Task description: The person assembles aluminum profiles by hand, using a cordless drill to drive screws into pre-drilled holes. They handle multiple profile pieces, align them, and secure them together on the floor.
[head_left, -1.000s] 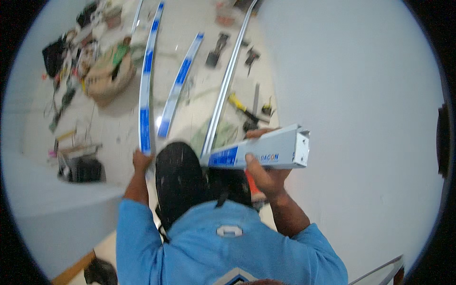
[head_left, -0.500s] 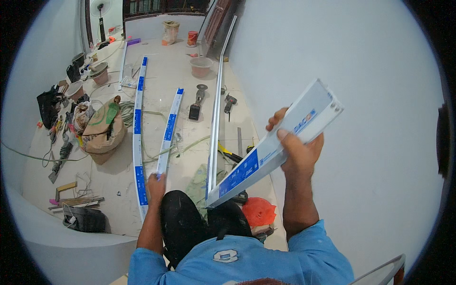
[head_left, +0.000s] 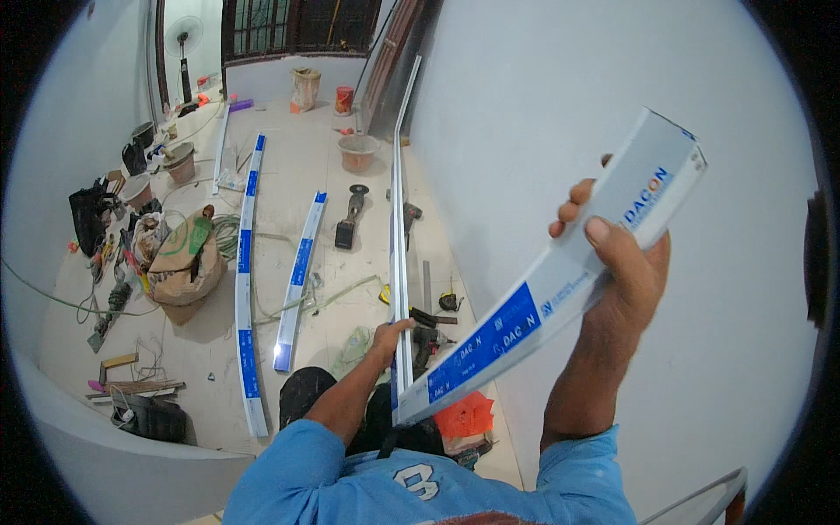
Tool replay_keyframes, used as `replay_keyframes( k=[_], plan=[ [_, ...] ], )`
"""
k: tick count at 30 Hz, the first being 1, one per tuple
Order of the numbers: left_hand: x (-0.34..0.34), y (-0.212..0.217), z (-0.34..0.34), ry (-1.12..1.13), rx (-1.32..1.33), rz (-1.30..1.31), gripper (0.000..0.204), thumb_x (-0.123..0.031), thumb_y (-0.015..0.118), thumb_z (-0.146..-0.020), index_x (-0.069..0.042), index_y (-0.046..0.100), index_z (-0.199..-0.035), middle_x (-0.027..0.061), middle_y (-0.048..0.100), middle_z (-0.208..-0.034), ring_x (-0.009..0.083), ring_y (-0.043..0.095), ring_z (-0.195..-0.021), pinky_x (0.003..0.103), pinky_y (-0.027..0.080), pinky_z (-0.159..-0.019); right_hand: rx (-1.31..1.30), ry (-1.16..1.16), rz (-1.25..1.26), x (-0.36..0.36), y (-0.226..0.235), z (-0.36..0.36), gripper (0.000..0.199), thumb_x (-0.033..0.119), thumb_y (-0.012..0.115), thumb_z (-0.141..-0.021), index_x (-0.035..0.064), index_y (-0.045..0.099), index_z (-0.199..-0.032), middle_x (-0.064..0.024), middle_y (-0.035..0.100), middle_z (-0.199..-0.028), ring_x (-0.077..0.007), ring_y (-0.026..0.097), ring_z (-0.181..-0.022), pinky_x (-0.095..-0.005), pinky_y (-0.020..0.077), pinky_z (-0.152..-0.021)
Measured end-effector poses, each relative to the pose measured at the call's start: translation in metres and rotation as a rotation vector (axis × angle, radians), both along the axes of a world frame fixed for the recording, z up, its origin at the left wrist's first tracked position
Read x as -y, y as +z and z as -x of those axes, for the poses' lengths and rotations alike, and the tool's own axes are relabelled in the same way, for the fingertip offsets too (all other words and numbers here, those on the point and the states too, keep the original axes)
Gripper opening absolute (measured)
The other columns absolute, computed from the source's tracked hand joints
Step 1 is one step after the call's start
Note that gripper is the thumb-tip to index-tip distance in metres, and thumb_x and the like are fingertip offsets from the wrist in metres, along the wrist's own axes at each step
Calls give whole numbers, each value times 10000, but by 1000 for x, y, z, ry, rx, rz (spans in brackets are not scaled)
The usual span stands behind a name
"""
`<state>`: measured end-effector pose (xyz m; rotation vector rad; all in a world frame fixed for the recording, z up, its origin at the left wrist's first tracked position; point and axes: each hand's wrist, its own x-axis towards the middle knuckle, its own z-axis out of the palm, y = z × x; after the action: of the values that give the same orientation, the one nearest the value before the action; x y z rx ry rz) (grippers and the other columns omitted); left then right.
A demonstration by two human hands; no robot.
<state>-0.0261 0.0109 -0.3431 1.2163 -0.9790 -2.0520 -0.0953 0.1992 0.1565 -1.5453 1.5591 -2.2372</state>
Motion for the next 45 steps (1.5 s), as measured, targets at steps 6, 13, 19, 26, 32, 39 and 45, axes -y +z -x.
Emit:
replay_keyframes(
  k=[6, 13, 19, 26, 32, 39, 45],
  plan=[
    [-44, 22, -23, 37, -11, 89, 394, -375, 790, -887, 7, 698, -876, 73, 629, -679, 201, 601, -524, 383, 494, -504, -37, 26, 50, -45, 11, -7, 830, 258, 735, -690, -179, 471, -1344, -260, 677, -962, -302, 749, -844, -441, 653, -728],
    [-82, 46, -41, -3, 88, 222, 463, -433, 795, -870, 22, 710, -867, 93, 669, -714, 207, 647, -579, 369, 520, -566, -6, -56, 125, -92, 26, -48, 917, 319, 740, -639, -184, 463, -1354, -246, 674, -922, -296, 752, -802, -406, 663, -713],
    [-93, 47, -53, -38, 63, 344, 465, -441, 792, -867, 17, 711, -863, 92, 680, -716, 205, 653, -584, 371, 525, -578, 3, -67, 238, -141, 31, -84, 955, 342, 744, -623, -183, 451, -1365, -227, 668, -908, -291, 750, -799, -399, 663, -700],
    [-143, 142, -75, -55, -135, 346, 399, -353, 759, -902, 36, 696, -966, 103, 706, -798, 186, 667, -604, 340, 554, -577, -105, -58, 269, -211, 33, -100, 995, 332, 775, -657, -106, 380, -1458, -183, 634, -950, -267, 732, -832, -390, 670, -735],
    [-145, 153, -59, -92, -270, 362, 359, -292, 759, -913, 33, 656, -1024, 93, 681, -800, 185, 663, -592, 334, 564, -552, -190, 19, 106, -283, 39, -107, 1023, 311, 813, -742, 72, 261, -1569, -103, 617, -1088, -236, 728, -955, -420, 670, -872],
    [-134, 152, -42, -56, -331, 489, 375, -319, 741, -929, 20, 615, -1030, 85, 665, -760, 190, 663, -566, 344, 564, -511, -354, 447, -380, -381, 95, -48, 384, 338, 662, -1014, 129, 474, -1276, -49, 639, -1052, -228, 713, -1026, -414, 651, -935],
    [-154, 202, -59, -51, -315, 566, 417, -330, 742, -932, 37, 600, -1069, 84, 644, -784, 206, 687, -605, 363, 597, -520, -213, 308, -488, -409, 103, -73, 369, 366, 585, -1048, 101, 480, -1283, -68, 604, -1123, -229, 650, -1138, -404, 586, -1016]
  ],
)
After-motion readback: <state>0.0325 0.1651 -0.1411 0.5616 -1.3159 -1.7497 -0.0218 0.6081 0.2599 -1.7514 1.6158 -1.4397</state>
